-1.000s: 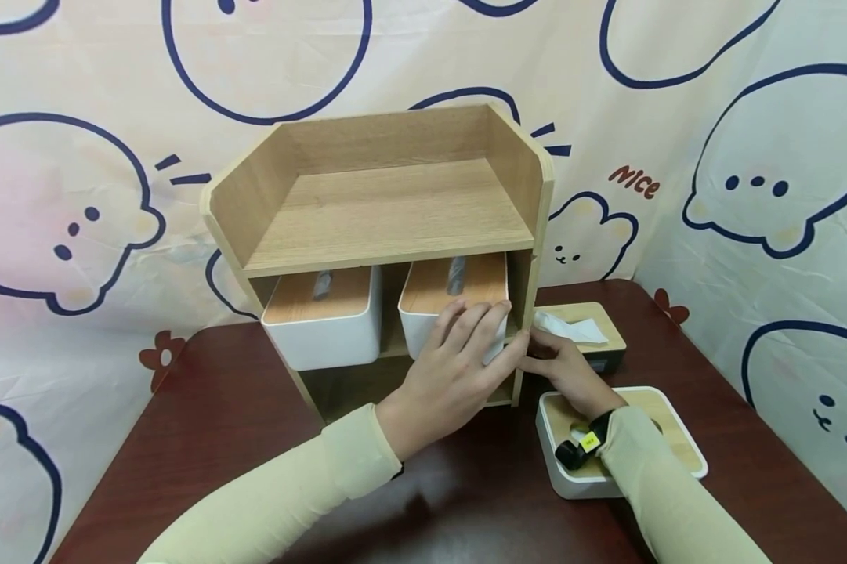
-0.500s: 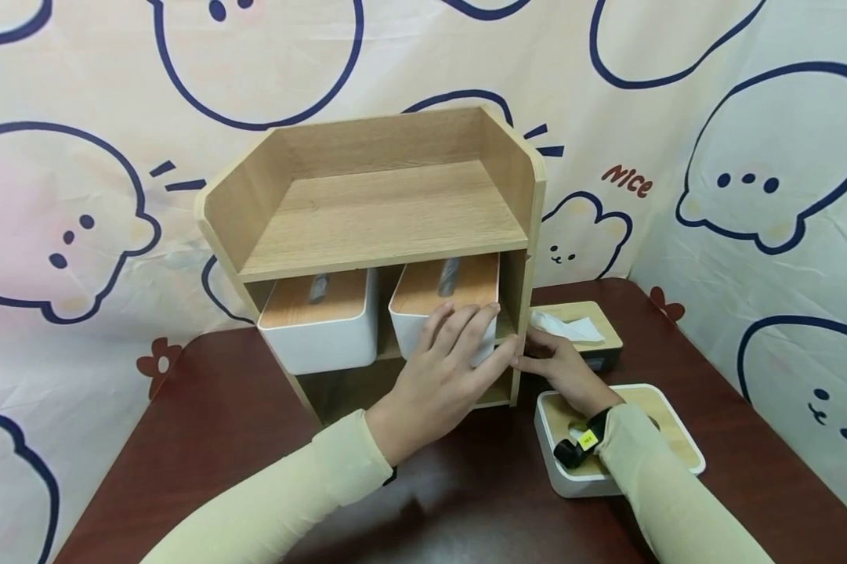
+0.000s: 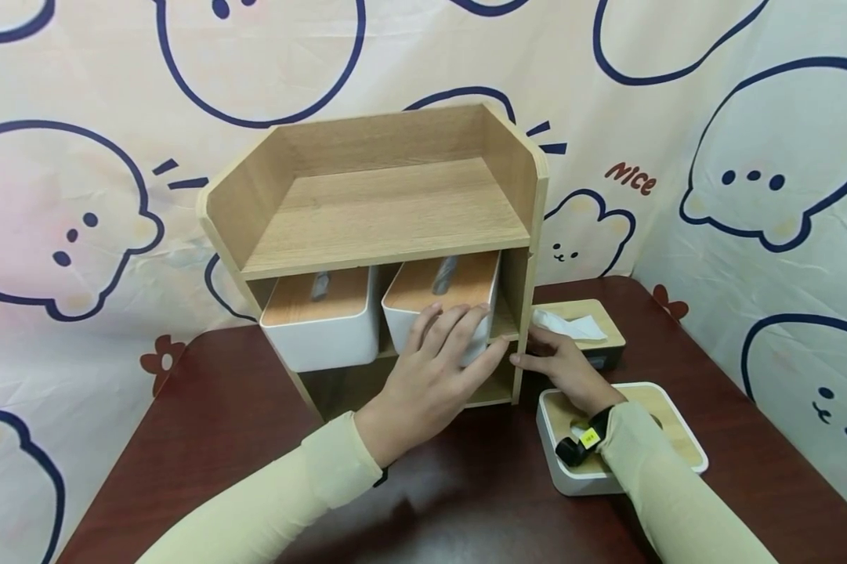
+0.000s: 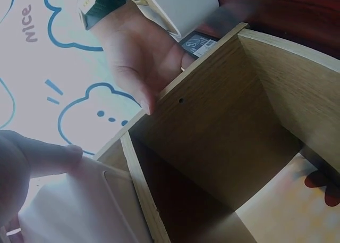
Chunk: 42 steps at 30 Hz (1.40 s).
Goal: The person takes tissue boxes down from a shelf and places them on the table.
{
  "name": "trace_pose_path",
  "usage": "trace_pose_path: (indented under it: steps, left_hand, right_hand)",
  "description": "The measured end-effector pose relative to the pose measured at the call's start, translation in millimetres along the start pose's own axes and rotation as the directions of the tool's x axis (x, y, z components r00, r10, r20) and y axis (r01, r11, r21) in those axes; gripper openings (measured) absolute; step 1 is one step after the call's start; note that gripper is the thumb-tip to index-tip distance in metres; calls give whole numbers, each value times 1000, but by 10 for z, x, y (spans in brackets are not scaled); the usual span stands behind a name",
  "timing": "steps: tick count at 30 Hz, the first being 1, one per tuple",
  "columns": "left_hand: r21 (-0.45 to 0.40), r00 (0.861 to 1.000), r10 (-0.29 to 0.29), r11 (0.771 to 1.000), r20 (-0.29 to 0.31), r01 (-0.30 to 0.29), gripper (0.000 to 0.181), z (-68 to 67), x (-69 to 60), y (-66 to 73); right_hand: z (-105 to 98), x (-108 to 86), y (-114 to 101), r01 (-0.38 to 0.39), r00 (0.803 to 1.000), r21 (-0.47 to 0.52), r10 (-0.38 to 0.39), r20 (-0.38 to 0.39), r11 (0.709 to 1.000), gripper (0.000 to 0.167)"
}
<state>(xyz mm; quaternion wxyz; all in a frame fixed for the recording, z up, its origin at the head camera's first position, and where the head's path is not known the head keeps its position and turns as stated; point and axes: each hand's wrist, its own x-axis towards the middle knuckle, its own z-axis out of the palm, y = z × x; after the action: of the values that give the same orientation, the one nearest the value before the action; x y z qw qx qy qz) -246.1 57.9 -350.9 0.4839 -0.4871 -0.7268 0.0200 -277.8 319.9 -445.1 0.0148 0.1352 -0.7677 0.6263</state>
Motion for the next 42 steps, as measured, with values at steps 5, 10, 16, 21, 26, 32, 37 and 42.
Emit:
trace_pose_path:
  steps: [5,10,16,21,26,32,37,42]
  left_hand:
    - [-12,1000,1,1000,0,-1,41,-4,-29,-14]
    - [8,999,18,1000,-45,-17,38,-63,-22,-52]
    - [3,998,24,1000,-63,-24,39,-211,-11,-95]
    - [-32,999,8,999,-40,-9,37,-129,-72,-93]
    - [-47,1000,-4,999,-19,3,38,-46,-127,-89]
    - [-43,1000,-11,999,-6,11,37,-38,-144,-97]
    - [-58,1000,-17,998,3,17,36,-32,-156,-103]
    - [-42,1000,-15,999,-14,14,35,-23,-177,-112]
  right_hand:
    - [5,-2,-7,-4,1000,-6,4,-2,1000,63]
    - [4,1,-10,-4,1000,-22,3,-4,1000,61]
    - [10,2,-34,-19,1000,-36,19,-8,999,60]
    - [10,-1,-44,-25,1000,-45,24,-19,999,61]
    - [10,3,-38,-33,999,-47,32,-18,998,63]
    - [7,10,-27,-35,999,-46,34,-10,998,64]
    - [-1,13,-22,-28,1000,-63,28,-15,998,62]
    - [-6,13,-21,-41,999,-76,39,-16,996,63]
